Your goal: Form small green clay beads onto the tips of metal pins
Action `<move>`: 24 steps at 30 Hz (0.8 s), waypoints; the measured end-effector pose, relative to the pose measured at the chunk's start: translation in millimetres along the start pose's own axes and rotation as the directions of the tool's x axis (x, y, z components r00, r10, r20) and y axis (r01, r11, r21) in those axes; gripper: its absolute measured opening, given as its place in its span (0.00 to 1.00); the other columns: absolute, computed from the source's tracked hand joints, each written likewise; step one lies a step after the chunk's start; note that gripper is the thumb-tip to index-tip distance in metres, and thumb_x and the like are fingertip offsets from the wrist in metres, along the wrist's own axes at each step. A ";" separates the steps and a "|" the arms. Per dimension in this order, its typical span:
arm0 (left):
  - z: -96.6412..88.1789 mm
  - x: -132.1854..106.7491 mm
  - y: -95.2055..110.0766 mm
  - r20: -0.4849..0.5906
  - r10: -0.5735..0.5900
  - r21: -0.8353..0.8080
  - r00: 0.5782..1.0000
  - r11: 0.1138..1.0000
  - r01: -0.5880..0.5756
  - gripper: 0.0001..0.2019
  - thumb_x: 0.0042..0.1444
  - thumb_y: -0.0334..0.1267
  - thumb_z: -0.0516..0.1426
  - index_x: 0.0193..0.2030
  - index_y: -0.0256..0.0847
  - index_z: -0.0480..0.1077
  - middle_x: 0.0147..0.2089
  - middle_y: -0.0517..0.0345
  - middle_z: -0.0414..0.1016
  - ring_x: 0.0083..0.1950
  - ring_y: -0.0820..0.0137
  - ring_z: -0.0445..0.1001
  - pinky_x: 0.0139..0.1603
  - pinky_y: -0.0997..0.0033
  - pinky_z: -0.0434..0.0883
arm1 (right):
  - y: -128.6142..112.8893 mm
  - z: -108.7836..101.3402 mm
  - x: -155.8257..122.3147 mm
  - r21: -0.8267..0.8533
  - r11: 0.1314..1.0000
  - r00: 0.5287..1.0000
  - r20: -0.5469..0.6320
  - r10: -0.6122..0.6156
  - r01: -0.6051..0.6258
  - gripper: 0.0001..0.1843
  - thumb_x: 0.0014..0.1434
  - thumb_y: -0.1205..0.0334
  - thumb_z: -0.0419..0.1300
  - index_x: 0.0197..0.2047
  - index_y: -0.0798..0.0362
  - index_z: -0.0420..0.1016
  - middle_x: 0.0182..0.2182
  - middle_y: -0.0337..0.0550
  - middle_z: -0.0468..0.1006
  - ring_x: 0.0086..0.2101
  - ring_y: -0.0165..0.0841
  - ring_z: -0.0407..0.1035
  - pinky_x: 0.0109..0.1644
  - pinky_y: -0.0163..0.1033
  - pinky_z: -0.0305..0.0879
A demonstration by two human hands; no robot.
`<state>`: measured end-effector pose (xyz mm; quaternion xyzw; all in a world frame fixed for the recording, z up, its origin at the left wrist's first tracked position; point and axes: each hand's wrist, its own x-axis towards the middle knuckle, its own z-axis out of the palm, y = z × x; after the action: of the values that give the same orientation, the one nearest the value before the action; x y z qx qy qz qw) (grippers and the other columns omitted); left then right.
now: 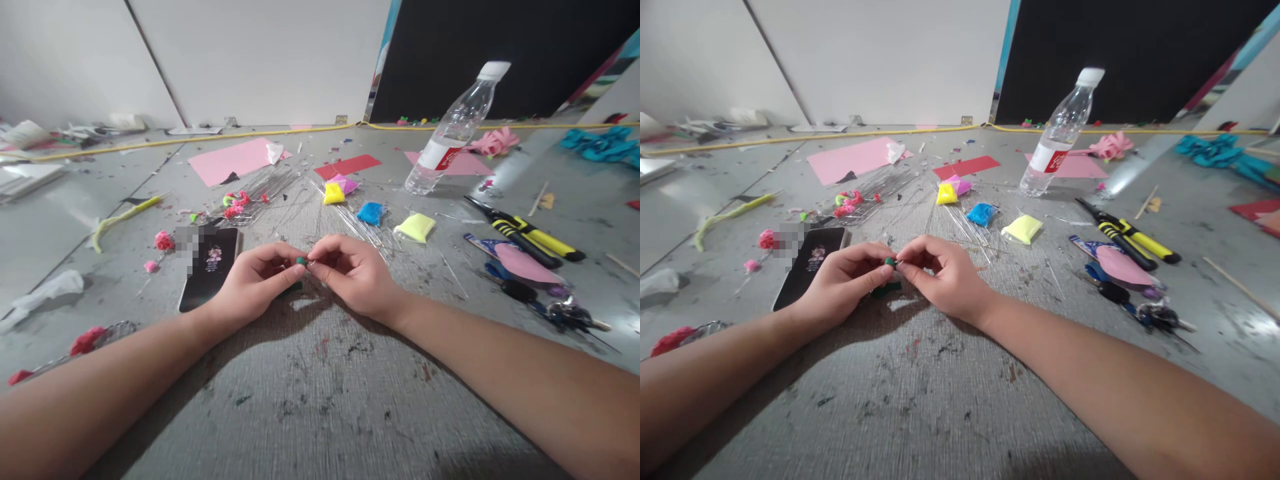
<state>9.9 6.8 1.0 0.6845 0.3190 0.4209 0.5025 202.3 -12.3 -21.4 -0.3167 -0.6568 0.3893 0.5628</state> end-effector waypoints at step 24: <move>1.1 0.1 -2.4 -0.026 0.103 -0.017 0.994 0.994 -0.104 0.07 0.58 0.28 0.65 0.41 0.41 0.81 0.38 0.59 0.81 0.40 0.75 0.80 0.42 0.79 0.78 | -16.8 11.6 -0.9 0.276 0.910 0.924 -0.136 0.357 -0.311 0.19 0.51 0.49 0.75 0.34 0.51 0.74 0.28 0.35 0.78 0.25 0.28 0.73 0.32 0.39 0.76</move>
<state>10.9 7.1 -1.4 0.6901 0.2856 0.4578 0.4822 191.4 -23.2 -8.0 -0.3861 -0.4839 0.5284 0.5810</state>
